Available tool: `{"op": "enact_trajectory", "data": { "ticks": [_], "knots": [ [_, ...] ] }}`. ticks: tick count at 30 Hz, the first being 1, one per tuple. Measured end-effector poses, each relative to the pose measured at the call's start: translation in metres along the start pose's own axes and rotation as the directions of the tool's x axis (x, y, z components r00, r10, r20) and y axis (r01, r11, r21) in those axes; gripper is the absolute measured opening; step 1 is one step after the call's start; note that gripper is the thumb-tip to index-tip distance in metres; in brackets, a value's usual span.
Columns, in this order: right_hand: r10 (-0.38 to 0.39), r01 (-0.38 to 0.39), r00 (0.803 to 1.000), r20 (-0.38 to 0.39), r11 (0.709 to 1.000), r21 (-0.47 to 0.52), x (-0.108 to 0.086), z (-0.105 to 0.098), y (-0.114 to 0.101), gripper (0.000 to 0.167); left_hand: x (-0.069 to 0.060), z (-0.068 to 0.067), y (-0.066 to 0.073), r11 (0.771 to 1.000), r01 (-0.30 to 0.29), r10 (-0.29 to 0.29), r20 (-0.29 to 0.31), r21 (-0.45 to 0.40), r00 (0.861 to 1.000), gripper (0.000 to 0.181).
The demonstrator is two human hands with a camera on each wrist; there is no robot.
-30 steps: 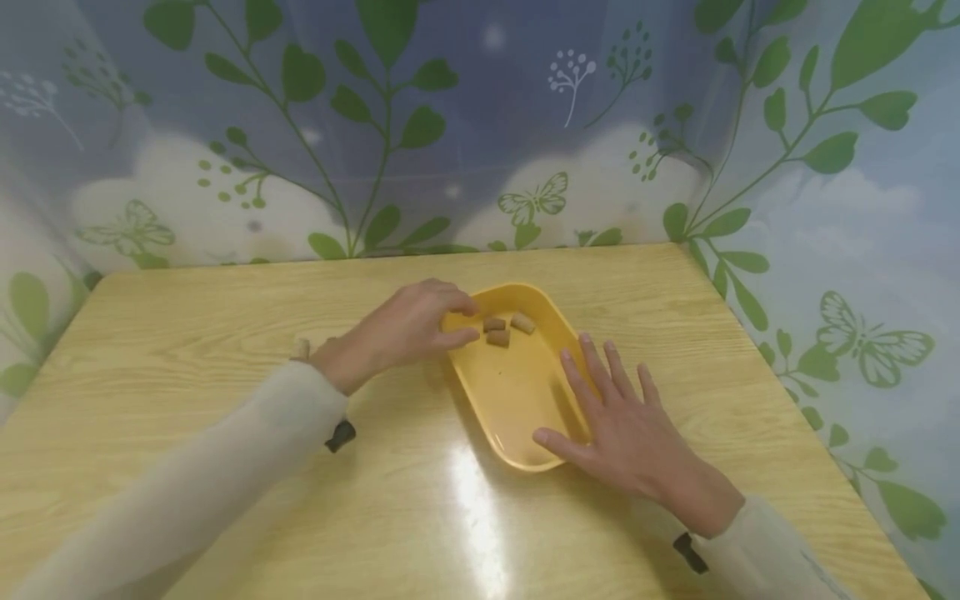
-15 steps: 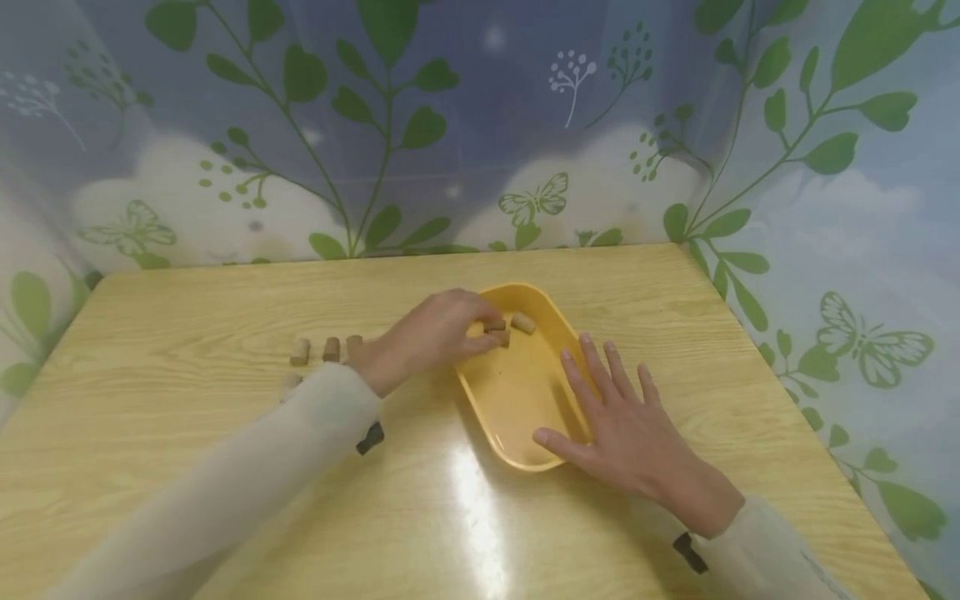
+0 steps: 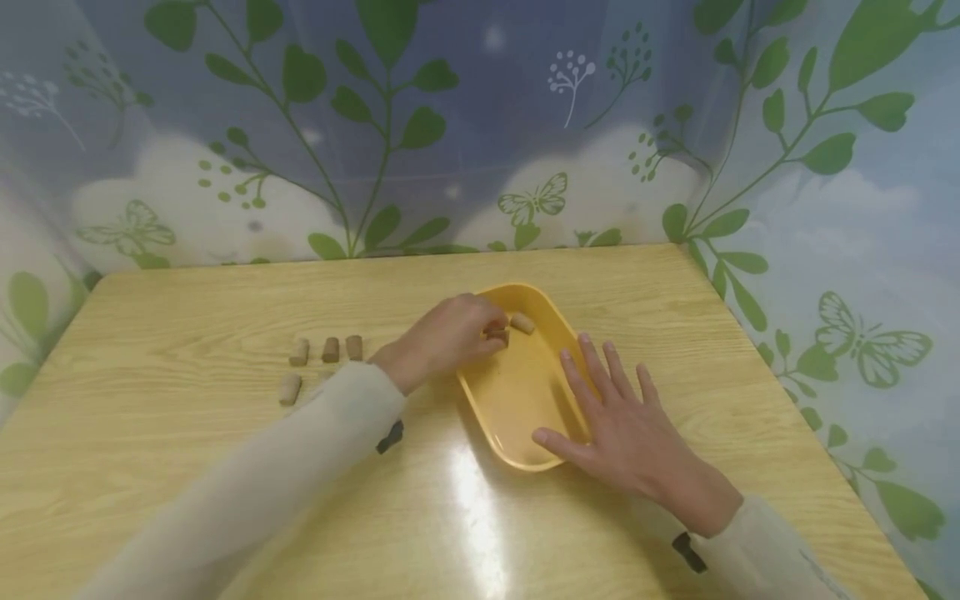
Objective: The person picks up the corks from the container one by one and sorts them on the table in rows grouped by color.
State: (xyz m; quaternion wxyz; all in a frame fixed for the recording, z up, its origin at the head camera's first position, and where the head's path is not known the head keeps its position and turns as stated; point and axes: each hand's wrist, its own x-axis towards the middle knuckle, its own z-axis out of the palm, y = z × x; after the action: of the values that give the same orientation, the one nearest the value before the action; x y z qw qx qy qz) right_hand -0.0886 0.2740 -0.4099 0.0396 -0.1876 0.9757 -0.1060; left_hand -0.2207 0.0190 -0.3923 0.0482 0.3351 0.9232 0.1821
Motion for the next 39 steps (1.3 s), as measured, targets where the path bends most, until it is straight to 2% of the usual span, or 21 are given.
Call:
{"op": "enact_trajectory", "data": {
  "ticks": [8,18,27,33,36,39],
  "knots": [
    [0.006,-0.006,1.000,-0.004,1.000,-0.001,-0.001,-0.002,-0.002,0.103,0.005,0.004,-0.003,1.000,0.022,-0.022,0.002,0.021,1.000,0.015],
    [0.002,-0.002,1.000,-0.002,1.000,0.006,-0.001,0.000,-0.001,0.104,0.010,0.006,0.000,0.999,0.036,-0.037,0.024,0.007,0.999,0.014],
    [0.001,-0.001,1.000,-0.002,1.000,0.005,0.000,0.000,-0.001,0.104,0.010,0.007,0.002,0.998,0.042,-0.043,0.038,0.042,0.998,0.013],
    [0.008,-0.008,1.000,-0.003,1.000,-0.004,0.000,-0.001,-0.002,0.103,0.012,0.007,0.003,0.995,0.046,-0.053,0.083,0.084,0.995,0.019],
    [0.005,-0.005,1.000,-0.001,1.000,-0.008,0.001,0.000,-0.001,0.104,0.013,0.008,0.003,0.992,0.055,-0.066,0.091,0.114,0.994,0.015],
    [0.007,-0.007,1.000,0.001,1.000,-0.004,0.001,-0.001,-0.001,0.104,0.012,0.008,0.004,0.992,0.054,-0.065,0.087,0.118,0.994,0.025]
  ]
}}
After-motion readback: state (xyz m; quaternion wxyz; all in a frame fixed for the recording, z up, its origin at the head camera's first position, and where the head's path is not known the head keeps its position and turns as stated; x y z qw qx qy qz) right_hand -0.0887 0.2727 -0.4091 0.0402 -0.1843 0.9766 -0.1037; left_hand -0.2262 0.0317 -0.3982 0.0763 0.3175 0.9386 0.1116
